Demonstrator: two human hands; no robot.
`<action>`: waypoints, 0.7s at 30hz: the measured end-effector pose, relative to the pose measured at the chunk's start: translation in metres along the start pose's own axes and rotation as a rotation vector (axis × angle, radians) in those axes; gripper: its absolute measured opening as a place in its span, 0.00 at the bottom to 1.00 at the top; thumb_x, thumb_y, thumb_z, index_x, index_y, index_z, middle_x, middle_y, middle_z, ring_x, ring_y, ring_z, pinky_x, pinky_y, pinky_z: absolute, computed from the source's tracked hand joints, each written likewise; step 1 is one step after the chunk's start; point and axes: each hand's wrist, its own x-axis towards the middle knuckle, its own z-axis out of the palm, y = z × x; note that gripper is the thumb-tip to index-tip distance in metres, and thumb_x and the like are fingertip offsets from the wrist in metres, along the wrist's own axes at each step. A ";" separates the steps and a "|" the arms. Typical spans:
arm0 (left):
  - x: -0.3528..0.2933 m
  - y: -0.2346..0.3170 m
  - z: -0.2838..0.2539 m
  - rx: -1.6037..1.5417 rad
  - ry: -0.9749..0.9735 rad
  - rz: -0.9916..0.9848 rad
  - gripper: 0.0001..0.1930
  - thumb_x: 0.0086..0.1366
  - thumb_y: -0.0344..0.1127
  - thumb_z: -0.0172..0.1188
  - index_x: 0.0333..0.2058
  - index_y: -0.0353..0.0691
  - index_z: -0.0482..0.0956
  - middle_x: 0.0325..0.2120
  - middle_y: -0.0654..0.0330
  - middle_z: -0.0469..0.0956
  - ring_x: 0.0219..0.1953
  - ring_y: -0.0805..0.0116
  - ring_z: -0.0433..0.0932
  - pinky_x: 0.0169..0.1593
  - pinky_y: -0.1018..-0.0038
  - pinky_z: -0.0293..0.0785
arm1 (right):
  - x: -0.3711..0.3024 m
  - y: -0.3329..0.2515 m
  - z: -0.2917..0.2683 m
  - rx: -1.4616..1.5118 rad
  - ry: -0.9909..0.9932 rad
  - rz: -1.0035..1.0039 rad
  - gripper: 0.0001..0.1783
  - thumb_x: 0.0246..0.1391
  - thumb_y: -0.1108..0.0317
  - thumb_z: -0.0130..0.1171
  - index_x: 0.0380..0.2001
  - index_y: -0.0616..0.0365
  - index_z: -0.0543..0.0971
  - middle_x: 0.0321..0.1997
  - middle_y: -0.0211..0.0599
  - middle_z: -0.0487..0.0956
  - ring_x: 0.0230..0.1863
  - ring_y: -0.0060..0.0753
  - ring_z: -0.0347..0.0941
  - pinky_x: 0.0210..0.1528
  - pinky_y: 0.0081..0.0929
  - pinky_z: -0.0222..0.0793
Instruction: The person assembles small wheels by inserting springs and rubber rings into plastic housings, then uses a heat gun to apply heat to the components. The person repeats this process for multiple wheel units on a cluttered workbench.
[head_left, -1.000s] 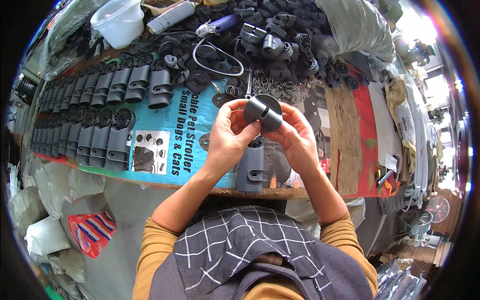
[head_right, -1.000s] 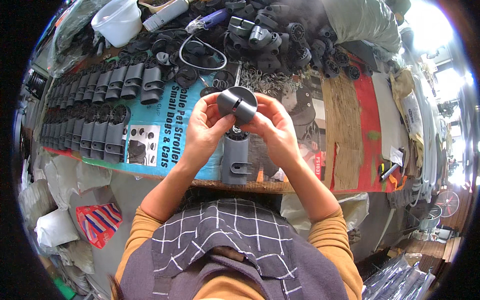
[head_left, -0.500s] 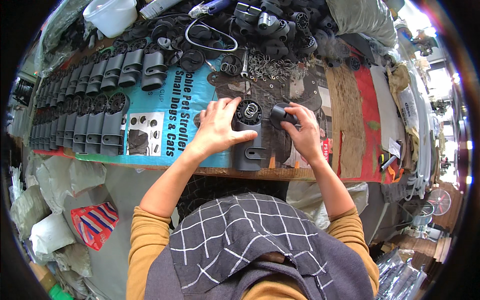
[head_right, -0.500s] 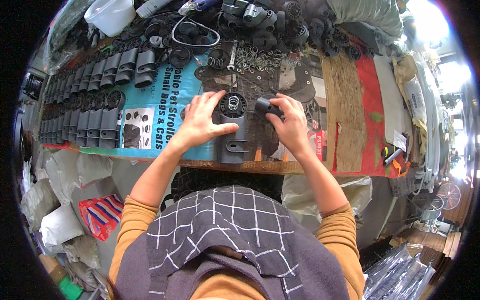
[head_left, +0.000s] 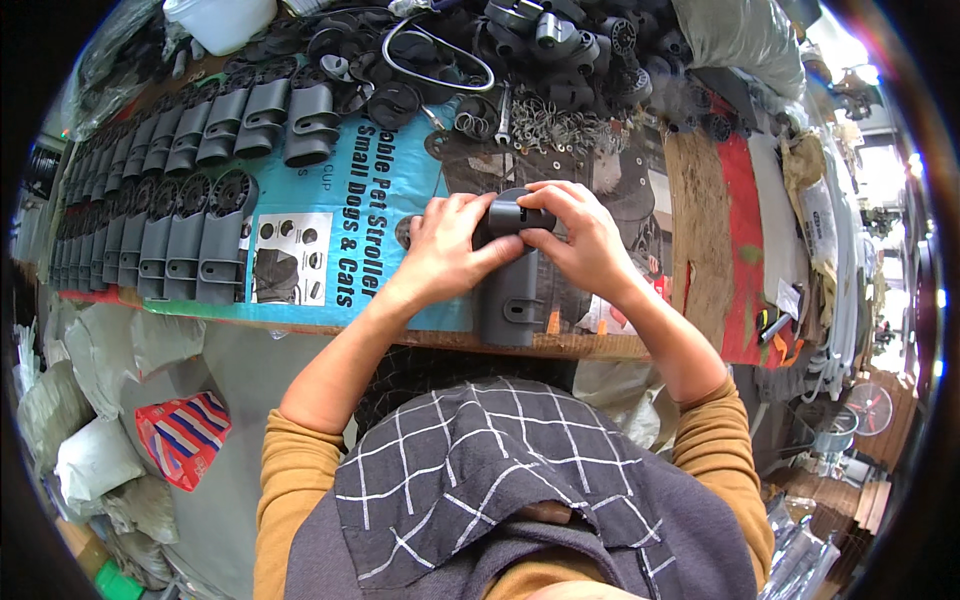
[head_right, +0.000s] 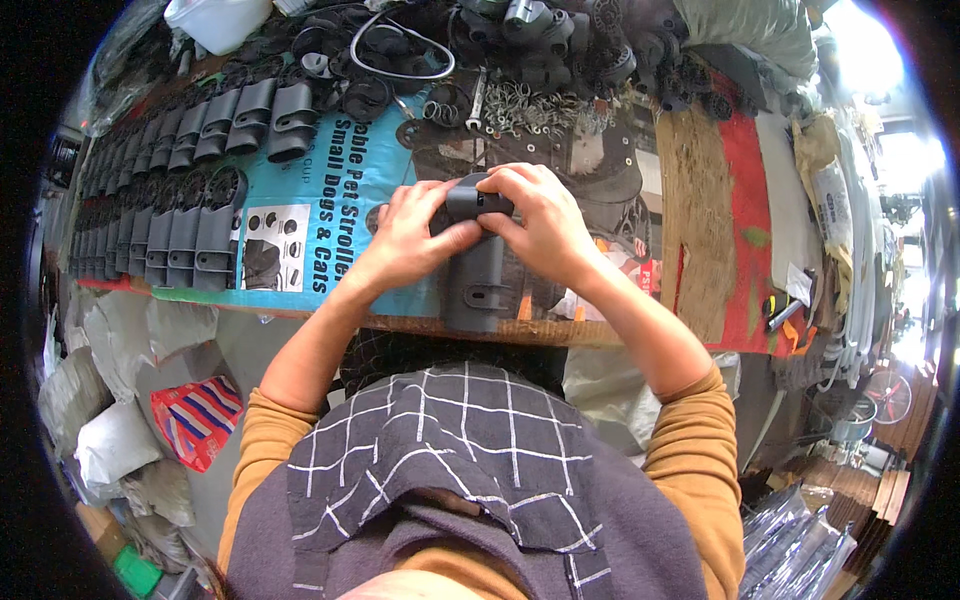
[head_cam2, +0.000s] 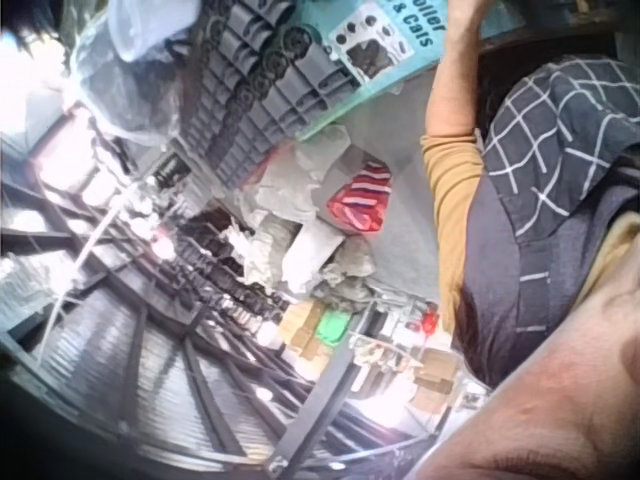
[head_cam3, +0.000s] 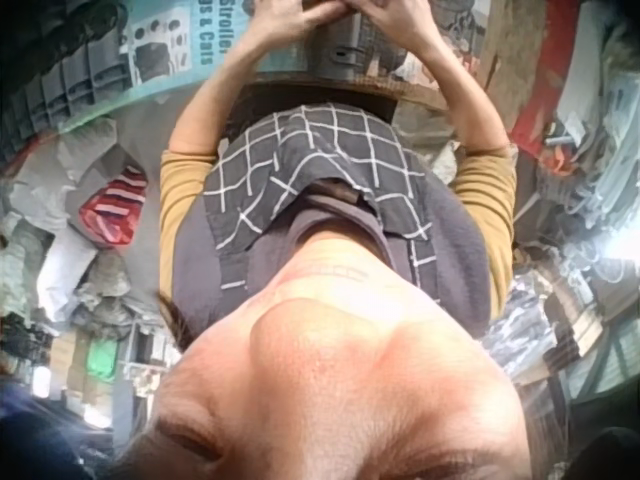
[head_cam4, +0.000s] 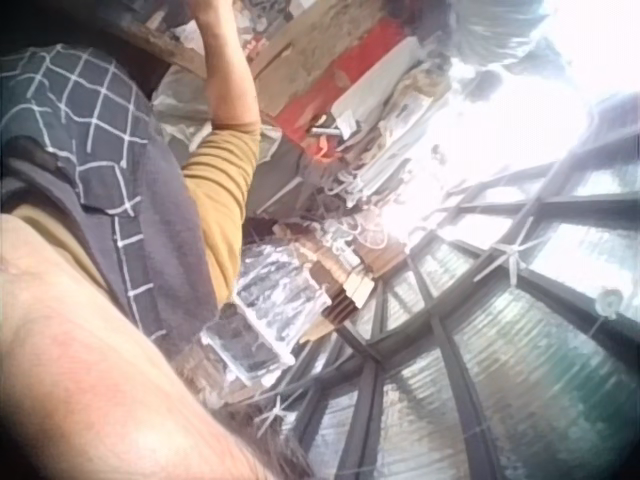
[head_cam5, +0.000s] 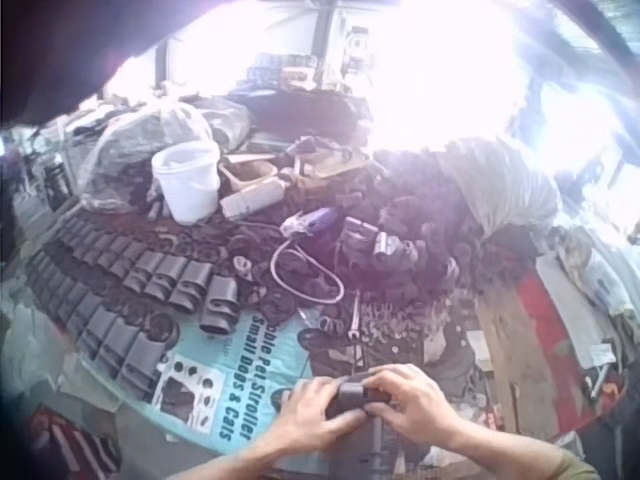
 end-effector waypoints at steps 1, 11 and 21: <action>0.002 -0.002 -0.003 0.001 -0.006 0.008 0.35 0.57 0.58 0.62 0.58 0.42 0.71 0.53 0.53 0.71 0.58 0.53 0.65 0.62 0.57 0.57 | -0.001 0.003 0.000 0.011 -0.019 0.009 0.17 0.46 0.68 0.66 0.41 0.58 0.78 0.47 0.41 0.77 0.51 0.47 0.72 0.54 0.39 0.67; 0.021 0.019 -0.025 0.054 -0.251 -0.055 0.25 0.58 0.43 0.65 0.51 0.35 0.76 0.44 0.51 0.77 0.47 0.56 0.75 0.53 0.67 0.70 | -0.019 0.017 0.023 0.472 -0.060 0.353 0.19 0.52 0.69 0.65 0.48 0.58 0.74 0.52 0.46 0.77 0.52 0.44 0.75 0.55 0.33 0.68; 0.063 0.052 -0.012 -0.577 -0.452 -0.710 0.21 0.57 0.51 0.65 0.41 0.40 0.82 0.35 0.61 0.79 0.42 0.70 0.73 0.47 0.73 0.65 | -0.044 0.043 0.037 0.756 0.119 0.211 0.21 0.53 0.72 0.64 0.50 0.57 0.71 0.59 0.44 0.72 0.58 0.37 0.70 0.59 0.33 0.66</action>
